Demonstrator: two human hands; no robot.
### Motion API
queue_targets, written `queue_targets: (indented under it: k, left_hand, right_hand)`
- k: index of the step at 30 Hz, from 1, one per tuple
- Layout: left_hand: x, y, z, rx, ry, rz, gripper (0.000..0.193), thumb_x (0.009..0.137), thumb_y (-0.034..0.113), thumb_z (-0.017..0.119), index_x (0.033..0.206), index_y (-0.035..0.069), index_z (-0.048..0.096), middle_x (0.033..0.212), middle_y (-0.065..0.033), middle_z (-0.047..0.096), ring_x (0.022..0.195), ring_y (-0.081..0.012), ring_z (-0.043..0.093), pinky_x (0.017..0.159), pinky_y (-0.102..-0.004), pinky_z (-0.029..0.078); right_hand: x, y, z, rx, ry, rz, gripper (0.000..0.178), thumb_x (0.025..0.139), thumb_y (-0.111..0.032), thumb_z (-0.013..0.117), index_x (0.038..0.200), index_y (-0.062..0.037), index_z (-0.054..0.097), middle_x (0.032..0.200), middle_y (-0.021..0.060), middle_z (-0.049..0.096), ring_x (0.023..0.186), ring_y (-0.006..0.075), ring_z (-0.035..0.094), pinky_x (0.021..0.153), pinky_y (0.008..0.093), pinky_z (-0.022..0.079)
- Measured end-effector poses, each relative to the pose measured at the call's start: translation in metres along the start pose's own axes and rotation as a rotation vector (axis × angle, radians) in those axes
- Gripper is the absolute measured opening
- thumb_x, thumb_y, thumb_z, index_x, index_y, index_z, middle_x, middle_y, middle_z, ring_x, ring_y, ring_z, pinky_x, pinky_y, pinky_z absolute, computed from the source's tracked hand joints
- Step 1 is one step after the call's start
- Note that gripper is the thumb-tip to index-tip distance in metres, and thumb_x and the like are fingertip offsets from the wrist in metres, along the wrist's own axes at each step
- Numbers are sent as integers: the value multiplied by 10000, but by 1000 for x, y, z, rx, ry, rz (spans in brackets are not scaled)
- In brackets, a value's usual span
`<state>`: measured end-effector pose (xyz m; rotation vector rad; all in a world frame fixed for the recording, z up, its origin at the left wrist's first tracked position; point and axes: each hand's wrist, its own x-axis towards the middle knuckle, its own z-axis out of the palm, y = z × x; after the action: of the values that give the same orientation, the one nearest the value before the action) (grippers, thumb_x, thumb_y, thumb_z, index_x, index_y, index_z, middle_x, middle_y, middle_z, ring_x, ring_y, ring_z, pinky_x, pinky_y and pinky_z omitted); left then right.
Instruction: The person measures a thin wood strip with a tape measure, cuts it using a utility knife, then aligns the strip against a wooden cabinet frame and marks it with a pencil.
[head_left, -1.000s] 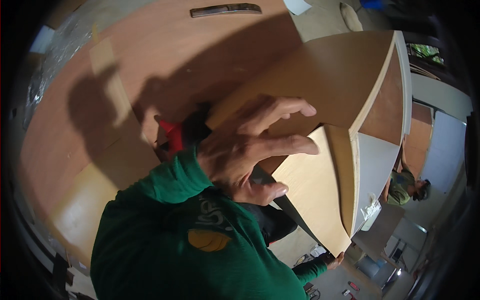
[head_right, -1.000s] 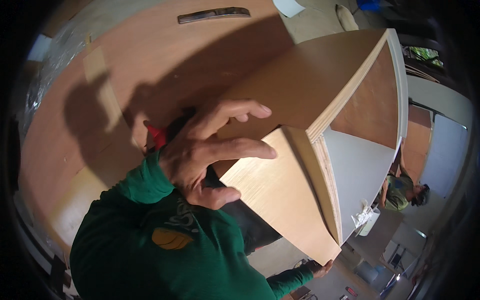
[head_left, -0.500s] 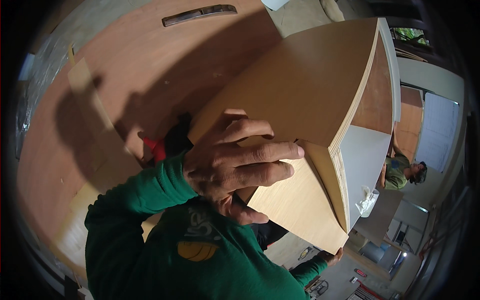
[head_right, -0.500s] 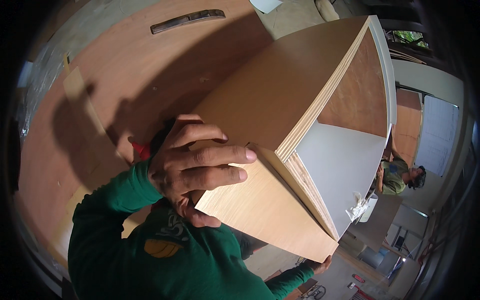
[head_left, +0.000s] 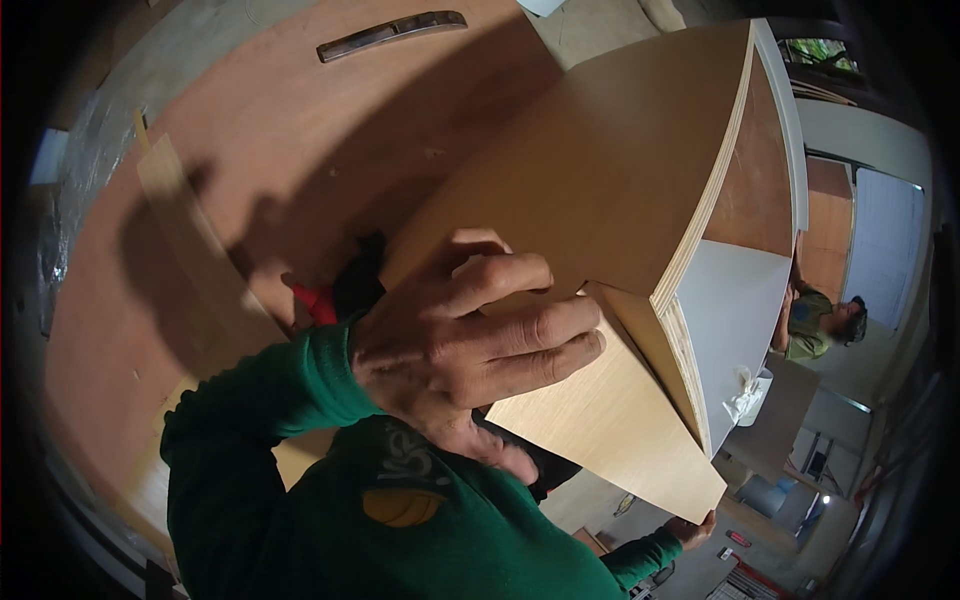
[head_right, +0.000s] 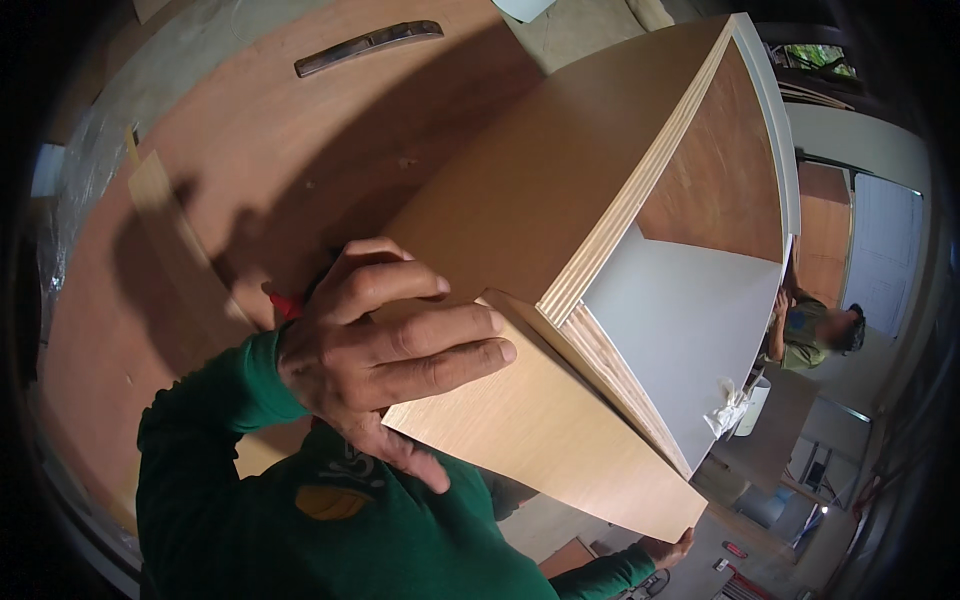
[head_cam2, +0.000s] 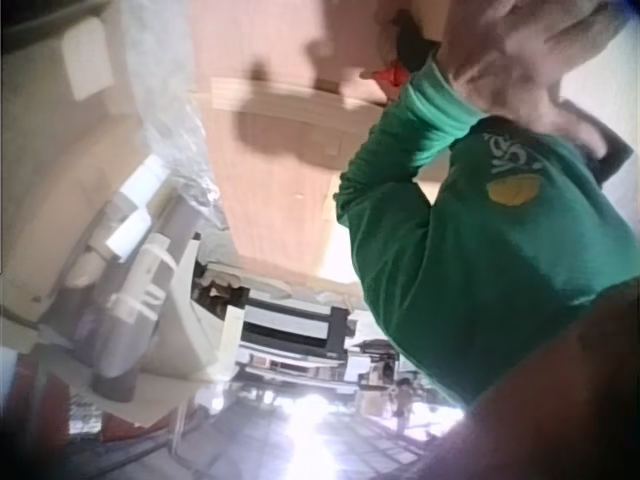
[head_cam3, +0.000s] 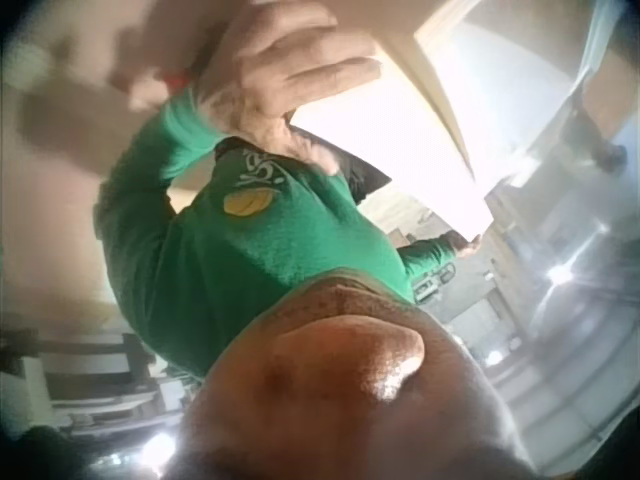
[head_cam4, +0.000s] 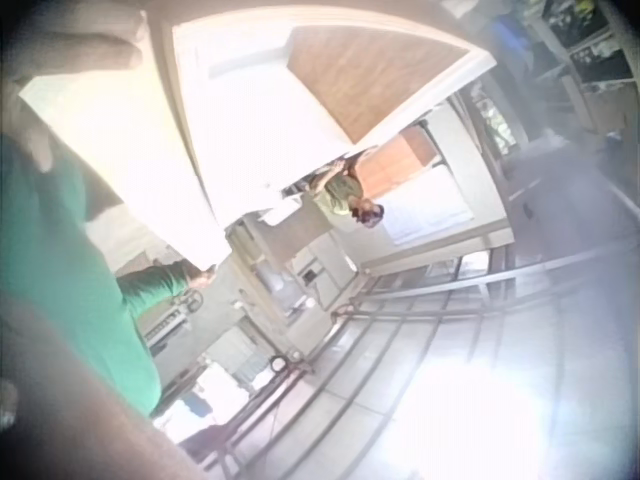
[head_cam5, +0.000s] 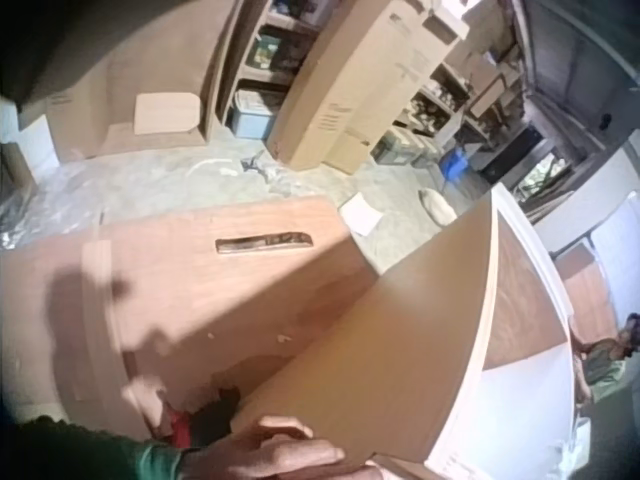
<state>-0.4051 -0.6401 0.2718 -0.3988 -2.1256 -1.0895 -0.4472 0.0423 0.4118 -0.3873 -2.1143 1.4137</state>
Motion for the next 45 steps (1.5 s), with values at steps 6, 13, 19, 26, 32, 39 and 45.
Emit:
queue_targets:
  k: [6,13,19,26,32,39,45]
  left_hand:
    - [7,15,0,127,-101,-33,760,826,786,564,1171,130,728,1359,-1,631,1150,-260,549,917,-442,418]
    - [10,34,-3,205,-93,-189,751,791,807,588,1110,139,712,1327,11,635,1024,-261,534,838,-401,458]
    - [15,43,-8,214,-124,-224,748,776,787,626,1145,140,699,1324,-2,623,991,-267,529,819,-396,481]
    - [6,34,-4,106,-104,-199,844,721,776,700,1159,55,680,1314,-96,625,1034,-283,573,910,-411,478]
    - [-11,26,18,-75,163,-222,1059,677,829,692,1334,15,526,1307,-166,585,1128,-321,579,966,-448,479]
    - [-5,7,15,-788,226,-628,584,829,344,794,1222,-34,583,1211,-168,621,1148,-250,586,1020,-368,430]
    - [10,8,20,-674,286,-596,294,783,12,787,1066,-22,717,1105,-158,684,1020,-216,667,920,-338,508]
  right_hand:
    - [8,-4,5,-111,113,34,377,991,-252,548,1193,53,642,1119,151,697,996,258,689,832,382,584]
    - [22,12,-17,-86,-29,55,364,1004,-257,543,1146,58,657,1087,146,705,970,231,693,820,357,578]
    - [39,13,-22,-6,-5,148,333,1013,-263,545,1123,27,666,1035,108,714,925,223,699,806,333,564]
    - [14,26,-12,-167,-61,59,258,996,-261,590,1058,-20,659,938,57,699,862,190,692,709,315,554]
    - [15,56,-16,-388,-46,82,226,981,-234,634,976,-12,675,902,87,703,837,218,694,709,334,549]
    - [15,53,-10,-1474,-156,-377,312,926,-346,671,1050,-64,723,991,204,731,888,379,698,765,438,554]
    - [27,63,-17,-1236,-192,-355,323,920,-347,661,1037,-53,723,982,161,755,869,316,732,759,407,571]
